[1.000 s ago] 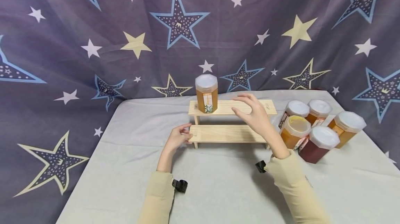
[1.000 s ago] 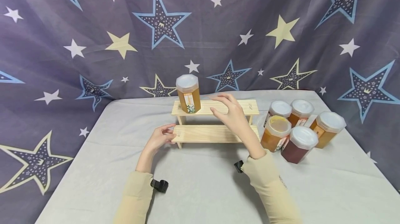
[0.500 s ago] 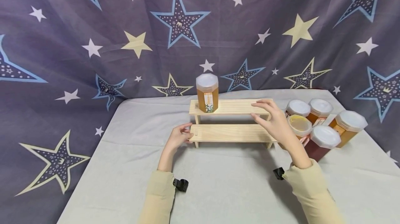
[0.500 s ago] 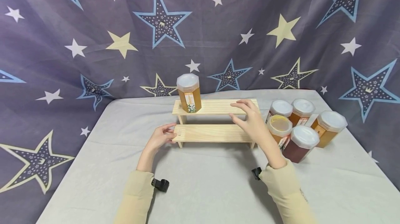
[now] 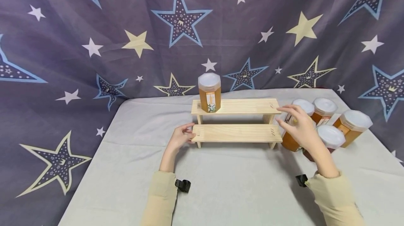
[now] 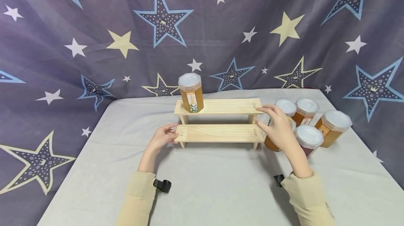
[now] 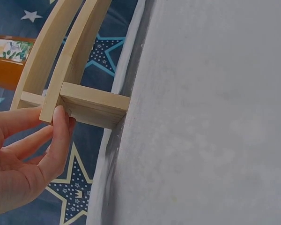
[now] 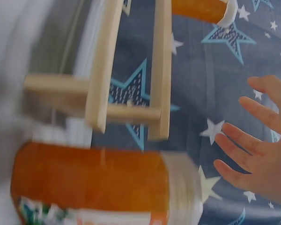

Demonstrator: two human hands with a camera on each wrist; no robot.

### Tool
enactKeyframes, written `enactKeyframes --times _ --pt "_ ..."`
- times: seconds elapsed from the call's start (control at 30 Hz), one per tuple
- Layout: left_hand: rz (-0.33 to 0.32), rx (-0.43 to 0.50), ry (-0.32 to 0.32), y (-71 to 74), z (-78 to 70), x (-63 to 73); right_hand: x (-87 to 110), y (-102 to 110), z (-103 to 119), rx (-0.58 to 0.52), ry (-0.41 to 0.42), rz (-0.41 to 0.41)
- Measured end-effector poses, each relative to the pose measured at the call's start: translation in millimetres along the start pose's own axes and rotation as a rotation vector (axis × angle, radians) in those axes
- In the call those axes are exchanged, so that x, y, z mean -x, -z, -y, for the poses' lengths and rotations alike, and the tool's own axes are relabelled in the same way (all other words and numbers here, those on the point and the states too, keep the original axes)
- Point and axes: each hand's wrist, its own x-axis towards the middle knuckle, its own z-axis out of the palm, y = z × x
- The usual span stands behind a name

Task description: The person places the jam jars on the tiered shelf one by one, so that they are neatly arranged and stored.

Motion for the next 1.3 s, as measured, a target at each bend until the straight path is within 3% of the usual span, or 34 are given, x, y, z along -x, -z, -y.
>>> enactKeyframes --times 0.1,0.4,0.73,0.9,1.3 --pt "-0.003 -0.004 0.001 -0.3 0.7 -0.8 6.4 8.5 -7.3 0.016 -0.032 -0.006" --pt "-0.042 0.001 0.014 1.7 26.3 -19.1 22.9 32.8 -21.4 0.080 -0.111 0.003" --pt "-0.037 -0.001 0.010 2.4 25.5 -18.2 39.9 46.6 -37.1 0.113 -0.164 -0.054" --pt "-0.033 0.009 0.008 1.9 23.9 -17.1 48.3 54.6 -42.6 0.103 -0.239 -0.012" --pt "-0.022 0.003 0.011 2.9 26.6 -19.2 65.3 63.3 -57.6 0.094 -0.263 0.043"
